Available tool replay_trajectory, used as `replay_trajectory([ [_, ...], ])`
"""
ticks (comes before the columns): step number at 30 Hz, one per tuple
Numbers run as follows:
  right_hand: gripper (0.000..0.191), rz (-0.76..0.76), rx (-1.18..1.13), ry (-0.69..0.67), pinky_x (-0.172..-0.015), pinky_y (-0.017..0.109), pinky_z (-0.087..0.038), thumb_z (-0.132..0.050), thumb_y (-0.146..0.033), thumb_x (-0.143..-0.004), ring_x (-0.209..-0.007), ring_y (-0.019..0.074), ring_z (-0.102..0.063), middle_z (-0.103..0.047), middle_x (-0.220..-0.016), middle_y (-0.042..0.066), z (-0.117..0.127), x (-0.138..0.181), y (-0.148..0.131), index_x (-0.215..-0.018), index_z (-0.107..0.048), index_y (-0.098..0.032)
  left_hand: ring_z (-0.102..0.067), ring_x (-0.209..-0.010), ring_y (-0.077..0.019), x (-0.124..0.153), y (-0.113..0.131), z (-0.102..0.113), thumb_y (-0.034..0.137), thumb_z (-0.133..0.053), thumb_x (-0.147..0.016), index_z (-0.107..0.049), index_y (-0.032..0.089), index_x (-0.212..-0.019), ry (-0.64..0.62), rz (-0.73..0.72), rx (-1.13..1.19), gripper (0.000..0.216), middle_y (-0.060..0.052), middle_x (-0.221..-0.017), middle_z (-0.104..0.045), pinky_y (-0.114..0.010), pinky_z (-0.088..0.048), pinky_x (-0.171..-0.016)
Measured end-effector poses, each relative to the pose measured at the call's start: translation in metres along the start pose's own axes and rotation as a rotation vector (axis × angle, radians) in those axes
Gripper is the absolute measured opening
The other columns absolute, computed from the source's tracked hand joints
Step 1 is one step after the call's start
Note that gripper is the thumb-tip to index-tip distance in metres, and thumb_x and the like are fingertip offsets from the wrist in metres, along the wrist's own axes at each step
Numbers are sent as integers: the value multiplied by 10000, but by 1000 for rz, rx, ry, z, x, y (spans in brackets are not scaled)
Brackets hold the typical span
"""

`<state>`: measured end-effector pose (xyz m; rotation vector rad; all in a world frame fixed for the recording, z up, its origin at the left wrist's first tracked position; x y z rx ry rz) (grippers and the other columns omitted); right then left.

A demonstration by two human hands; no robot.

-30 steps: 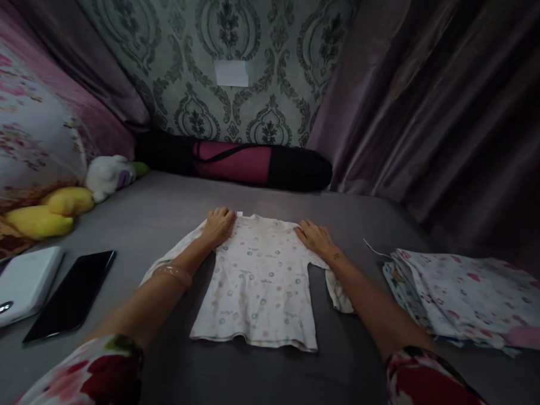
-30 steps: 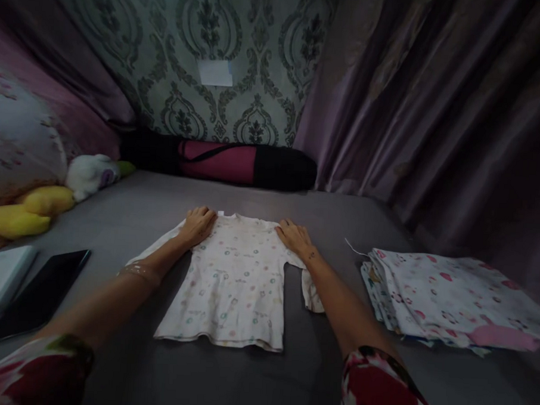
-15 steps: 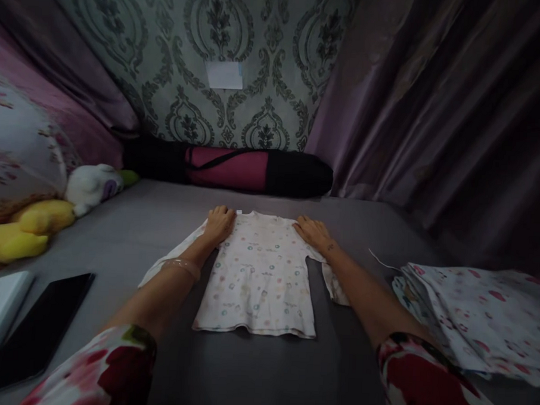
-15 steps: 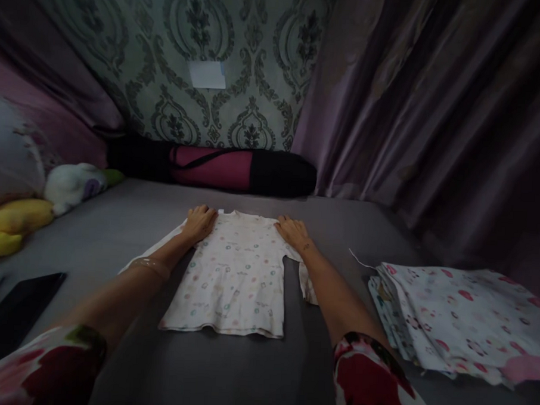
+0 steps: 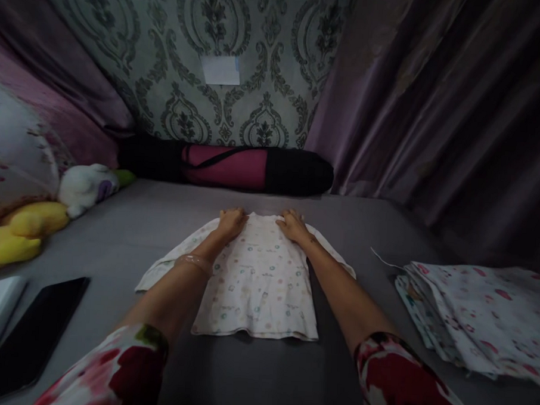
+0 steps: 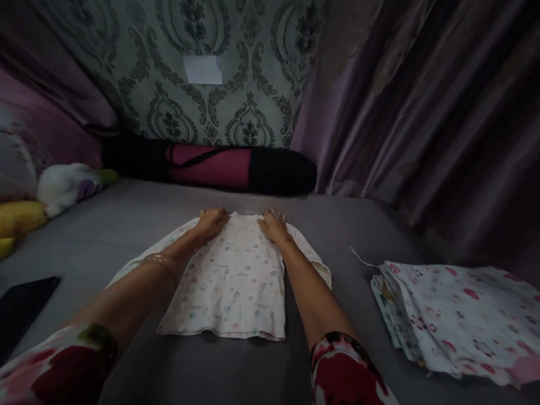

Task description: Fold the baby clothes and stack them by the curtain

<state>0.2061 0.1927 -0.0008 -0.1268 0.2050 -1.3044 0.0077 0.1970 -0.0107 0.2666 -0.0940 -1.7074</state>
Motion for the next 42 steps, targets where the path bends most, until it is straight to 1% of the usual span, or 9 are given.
replay_trajectory([
  [6,341,-51,8,151,-977,393,-339,-381,-346,-1009,-1131,266,-492,-571,-1215,149,-5,9,0,-1189,-582,-138,-569,-1090,-287,8,-7,-5,329,-303,-994,-550,164,-1135,61,71,-59,329,-144,-1120,-653,-405,-375,-898],
  [10,358,-63,-76,73,-1013,375,-347,-421,-366,-998,-1177,248,-498,-565,-1250,136,-7,6,4,-1249,-577,-163,-529,-1097,-336,9,-2,-1,302,-313,-979,-541,113,-1143,99,101,-190,338,-202,-1172,-594,-441,-362,-905],
  [14,459,-69,-275,36,-986,270,-402,-484,-362,-969,-1164,180,-546,-535,-1324,139,17,21,33,-1372,-497,-142,-486,-1119,-370,15,12,13,253,-379,-941,-511,78,-1203,113,89,-204,341,-237,-1203,-536,-472,-351,-908],
  [17,419,-199,-296,22,-927,252,-447,-548,-313,-931,-1105,183,-595,-609,-1250,139,37,54,79,-1298,-567,-111,-475,-1130,-366,23,36,24,240,-393,-931,-489,92,-1252,130,-1,-160,367,-224,-1231,-518,-480,-349,-916],
  [21,470,-384,-279,-189,-801,233,-495,-650,-336,-868,-980,191,-654,-684,-1133,143,38,112,134,-1259,-599,-79,-496,-1152,-333,29,86,19,217,-397,-922,-509,138,-1261,57,-184,-58,365,-186,-1256,-546,-481,-370,-936],
  [27,452,-372,-376,-283,-682,206,-500,-742,-337,-778,-843,155,-667,-722,-1016,71,33,154,140,-1171,-653,-132,-560,-1159,-253,32,167,-15,154,-393,-907,-580,146,-1201,-31,-442,147,348,-142,-1219,-620,-396,-434,-986],
  [35,284,-384,-384,-173,-675,224,-475,-637,-190,-806,-840,174,-640,-698,-953,53,30,157,130,-1086,-664,-158,-527,-1251,-226,33,179,-45,214,-352,-949,-563,131,-1231,158,-490,243,361,-155,-1304,-592,-407,-412,-1082],
  [40,381,-220,-36,202,-901,291,-427,-449,-70,-851,-1083,213,-548,-596,-1150,104,89,161,109,-1164,-629,-194,-455,-1335,-233,32,175,-52,282,-337,-970,-526,101,-1308,133,-464,210,427,-168,-1392,-536,-400,-350,-1136],
  [42,451,-178,70,250,-964,328,-391,-408,-30,-843,-1158,232,-498,-553,-1218,125,101,165,103,-1207,-611,-203,-440,-1348,-237,33,175,-52,308,-339,-975,-510,105,-1335,126,-457,198,447,-164,-1414,-520,-408,-339,-1142],
])
Point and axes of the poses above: each hand's wrist, its own x-axis away from the middle knuckle, its own z-axis out of the back of the hand, y = z × x, the point moved 8 cm from there along -x, towards the middle knuckle
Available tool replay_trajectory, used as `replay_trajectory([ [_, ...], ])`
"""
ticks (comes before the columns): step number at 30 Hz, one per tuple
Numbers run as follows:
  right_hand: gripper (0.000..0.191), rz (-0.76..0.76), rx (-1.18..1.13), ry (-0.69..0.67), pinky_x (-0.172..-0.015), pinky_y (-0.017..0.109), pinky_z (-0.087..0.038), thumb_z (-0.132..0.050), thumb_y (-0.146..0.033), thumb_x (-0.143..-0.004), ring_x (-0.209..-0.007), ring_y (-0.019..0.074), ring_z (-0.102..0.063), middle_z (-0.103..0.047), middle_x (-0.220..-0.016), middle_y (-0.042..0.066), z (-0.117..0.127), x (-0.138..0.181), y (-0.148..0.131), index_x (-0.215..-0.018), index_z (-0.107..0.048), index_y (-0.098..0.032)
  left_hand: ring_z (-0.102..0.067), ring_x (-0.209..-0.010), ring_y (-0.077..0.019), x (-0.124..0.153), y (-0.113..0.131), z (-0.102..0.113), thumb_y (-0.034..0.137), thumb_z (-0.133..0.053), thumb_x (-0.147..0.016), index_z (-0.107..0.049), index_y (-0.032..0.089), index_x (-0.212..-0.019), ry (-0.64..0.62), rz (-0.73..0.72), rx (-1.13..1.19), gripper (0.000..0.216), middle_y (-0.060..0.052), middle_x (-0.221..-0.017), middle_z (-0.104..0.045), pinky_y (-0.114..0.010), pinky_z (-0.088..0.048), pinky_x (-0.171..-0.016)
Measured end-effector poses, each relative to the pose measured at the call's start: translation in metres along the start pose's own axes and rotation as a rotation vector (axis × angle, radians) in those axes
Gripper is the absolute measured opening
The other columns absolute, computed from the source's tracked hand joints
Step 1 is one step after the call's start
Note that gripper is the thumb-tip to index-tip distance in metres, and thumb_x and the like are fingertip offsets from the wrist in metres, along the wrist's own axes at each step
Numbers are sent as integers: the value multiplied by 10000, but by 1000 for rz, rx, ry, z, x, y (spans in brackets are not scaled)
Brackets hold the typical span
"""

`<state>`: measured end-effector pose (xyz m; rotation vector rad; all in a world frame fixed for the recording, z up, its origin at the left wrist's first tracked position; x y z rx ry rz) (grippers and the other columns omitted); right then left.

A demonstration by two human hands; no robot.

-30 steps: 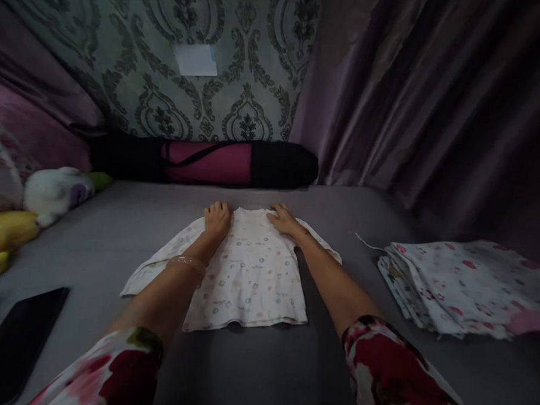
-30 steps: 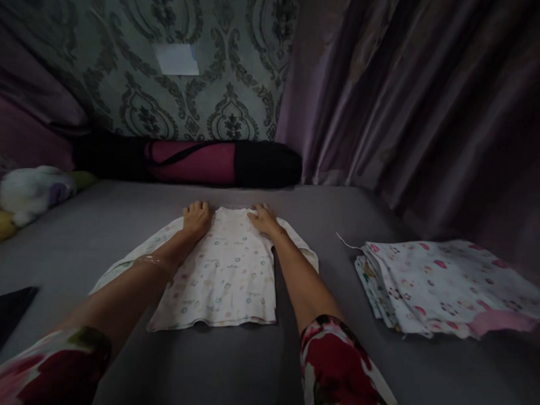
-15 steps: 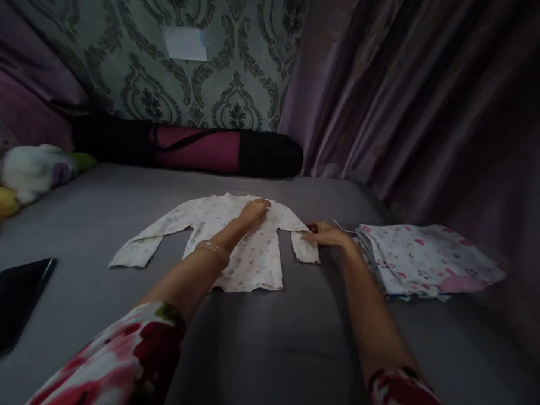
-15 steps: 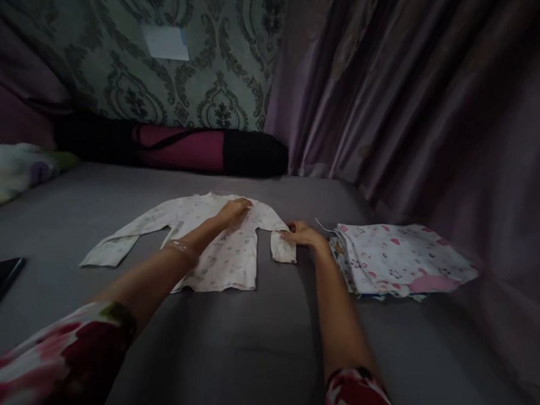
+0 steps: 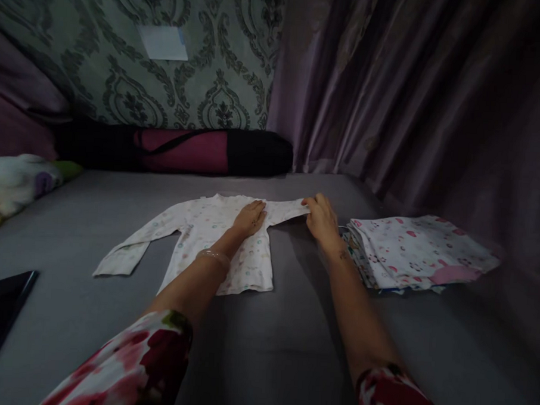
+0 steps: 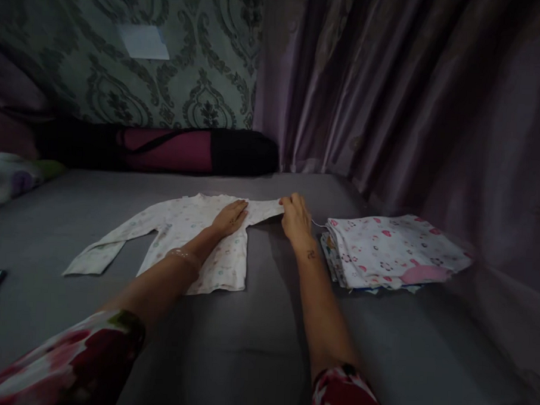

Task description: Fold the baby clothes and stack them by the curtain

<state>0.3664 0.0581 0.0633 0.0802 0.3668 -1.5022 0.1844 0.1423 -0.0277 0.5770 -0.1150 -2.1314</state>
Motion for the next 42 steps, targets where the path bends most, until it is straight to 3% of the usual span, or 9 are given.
replay_trajectory([
  [4,454,-41,63,-430,-957,311,-396,-488,-2,-766,-1159,231,-517,-589,-1213,95,-31,8,18,-1109,-681,-230,-440,-1347,-232,0,2,0,330,-343,-977,-516,145,-1342,-4,-11,-21,444,-138,-1425,-515,-412,-341,-1137],
  [5,438,-85,55,-480,-942,302,-404,-492,-18,-778,-1151,228,-532,-603,-1213,86,-35,9,27,-1103,-689,-236,-442,-1344,-230,1,2,0,330,-343,-978,-520,155,-1339,-4,-11,-27,439,-132,-1423,-517,-413,-345,-1133],
  [10,399,-266,21,-205,-923,308,-415,-345,-153,-948,-1144,244,-567,-639,-1205,135,-23,3,62,-1226,-630,-179,-434,-1348,-234,1,3,-1,327,-337,-981,-522,138,-1337,-22,-11,-38,444,-152,-1428,-505,-409,-342,-1131],
  [15,378,-437,87,-151,-938,367,-415,-359,-189,-951,-1155,311,-562,-611,-1200,231,-42,10,82,-1234,-578,-69,-427,-1353,-246,2,3,0,334,-339,-980,-514,162,-1345,-24,0,-32,439,-144,-1441,-495,-439,-342,-1130],
  [19,435,-479,60,-71,-946,407,-419,-453,-213,-888,-1181,338,-539,-603,-1213,247,-49,9,91,-1282,-542,-54,-398,-1375,-252,1,1,-4,330,-307,-988,-488,155,-1370,-62,15,-46,458,-148,-1471,-458,-449,-328,-1137],
  [24,507,-563,-184,-70,-863,326,-468,-548,-287,-816,-1061,280,-627,-670,-1146,192,-56,5,102,-1274,-577,-71,-362,-1402,-257,1,0,-7,327,-274,-994,-456,138,-1401,-104,44,-79,485,-146,-1497,-428,-437,-301,-1151],
  [29,437,-528,-310,34,-829,299,-471,-463,-246,-858,-966,230,-644,-702,-1053,119,-47,1,97,-1251,-622,-138,-375,-1394,-260,1,1,-5,327,-292,-993,-457,147,-1397,-81,38,-68,472,-145,-1489,-440,-449,-314,-1144],
  [33,485,-359,-216,81,-908,317,-443,-411,-149,-860,-1027,236,-596,-646,-1111,131,-28,-1,86,-1311,-591,-158,-368,-1396,-253,1,1,-5,330,-292,-992,-434,140,-1414,-70,28,-59,484,-155,-1486,-439,-446,-313,-1145],
  [42,384,-560,94,-60,-862,356,-459,-356,-134,-937,-1054,281,-590,-543,-1196,212,-27,27,75,-1169,-660,-110,-381,-1390,-251,1,1,-5,381,-279,-1000,-450,146,-1416,-66,24,-116,508,-144,-1486,-447,-435,-326,-1138],
])
Point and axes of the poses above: each hand's wrist, its own x-axis away from the middle knuckle, its own z-axis out of the back of the hand, y = z × x, the point moved 8 cm from there along -x, towards the middle knuckle
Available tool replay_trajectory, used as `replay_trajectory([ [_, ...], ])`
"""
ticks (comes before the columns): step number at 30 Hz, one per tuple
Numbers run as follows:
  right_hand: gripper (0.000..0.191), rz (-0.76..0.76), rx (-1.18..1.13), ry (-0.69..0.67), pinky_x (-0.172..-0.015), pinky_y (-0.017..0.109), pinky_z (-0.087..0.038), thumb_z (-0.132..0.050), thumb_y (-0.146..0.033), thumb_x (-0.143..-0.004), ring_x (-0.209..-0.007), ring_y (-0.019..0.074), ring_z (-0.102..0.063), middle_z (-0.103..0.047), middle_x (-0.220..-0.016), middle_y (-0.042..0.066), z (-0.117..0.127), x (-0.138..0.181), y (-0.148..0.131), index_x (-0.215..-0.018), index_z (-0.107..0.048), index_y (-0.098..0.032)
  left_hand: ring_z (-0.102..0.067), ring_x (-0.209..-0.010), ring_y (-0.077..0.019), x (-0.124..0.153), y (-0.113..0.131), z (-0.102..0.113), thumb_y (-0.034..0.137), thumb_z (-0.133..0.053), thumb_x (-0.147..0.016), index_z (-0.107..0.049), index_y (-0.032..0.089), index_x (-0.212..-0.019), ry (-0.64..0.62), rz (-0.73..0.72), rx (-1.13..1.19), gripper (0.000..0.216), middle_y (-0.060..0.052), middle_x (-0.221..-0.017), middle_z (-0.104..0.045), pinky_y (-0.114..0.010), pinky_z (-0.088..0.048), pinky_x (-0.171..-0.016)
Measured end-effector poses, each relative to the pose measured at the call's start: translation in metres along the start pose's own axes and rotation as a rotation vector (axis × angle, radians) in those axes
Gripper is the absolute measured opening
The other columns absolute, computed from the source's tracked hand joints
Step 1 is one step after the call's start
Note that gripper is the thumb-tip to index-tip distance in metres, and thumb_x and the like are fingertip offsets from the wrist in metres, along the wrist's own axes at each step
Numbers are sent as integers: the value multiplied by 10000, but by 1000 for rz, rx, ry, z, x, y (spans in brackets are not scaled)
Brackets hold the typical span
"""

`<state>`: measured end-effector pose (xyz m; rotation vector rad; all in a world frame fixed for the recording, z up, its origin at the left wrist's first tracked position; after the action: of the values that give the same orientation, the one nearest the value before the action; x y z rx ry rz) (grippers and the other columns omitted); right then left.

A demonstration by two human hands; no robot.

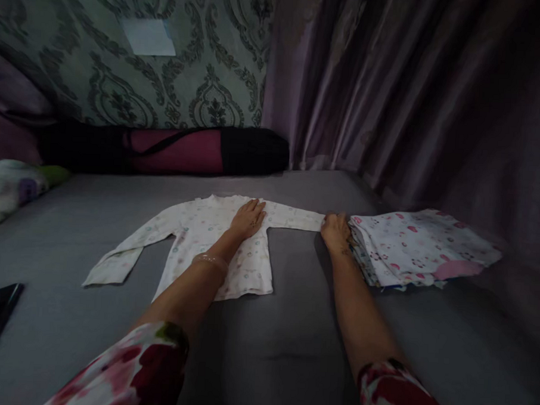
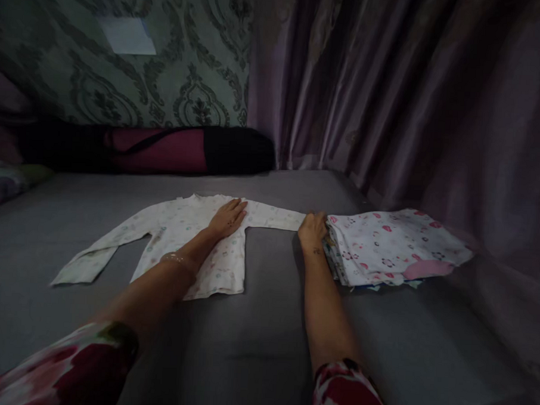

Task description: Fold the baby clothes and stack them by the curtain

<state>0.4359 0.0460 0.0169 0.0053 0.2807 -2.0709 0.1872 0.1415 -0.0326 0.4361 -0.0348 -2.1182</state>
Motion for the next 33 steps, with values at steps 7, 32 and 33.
replay_trajectory([
  [7,389,118,168,67,-980,447,-385,-346,-99,-911,-1240,355,-468,-547,-1280,246,0,5,-19,-1095,-686,-56,-341,-1414,-269,2,3,2,384,-284,-1004,-465,185,-1427,-65,60,-36,501,-129,-1520,-403,-427,-290,-1152],
  [32,604,347,37,-201,-1170,507,-129,-159,-386,-1001,-1464,266,-186,-245,-1590,126,-59,4,-62,-1515,-276,-91,-280,-1445,-275,5,7,6,400,-262,-1005,-422,222,-1461,-147,83,-12,515,-102,-1558,-345,-430,-247,-1161],
  [33,608,312,53,-195,-1169,512,-130,-160,-391,-1000,-1462,274,-190,-249,-1587,132,-57,1,-50,-1512,-279,-86,-278,-1446,-275,5,7,7,398,-262,-1005,-420,222,-1462,-151,83,-11,514,-101,-1559,-344,-431,-246,-1162],
])
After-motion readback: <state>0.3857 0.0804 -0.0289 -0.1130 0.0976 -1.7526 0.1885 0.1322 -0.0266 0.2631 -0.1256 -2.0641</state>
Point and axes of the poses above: each hand's wrist, its own x-axis away from the middle knuckle, its own z-axis out of the back of the hand, y = z × x, the point moved 8 cm from there along -x, towards the middle knuckle
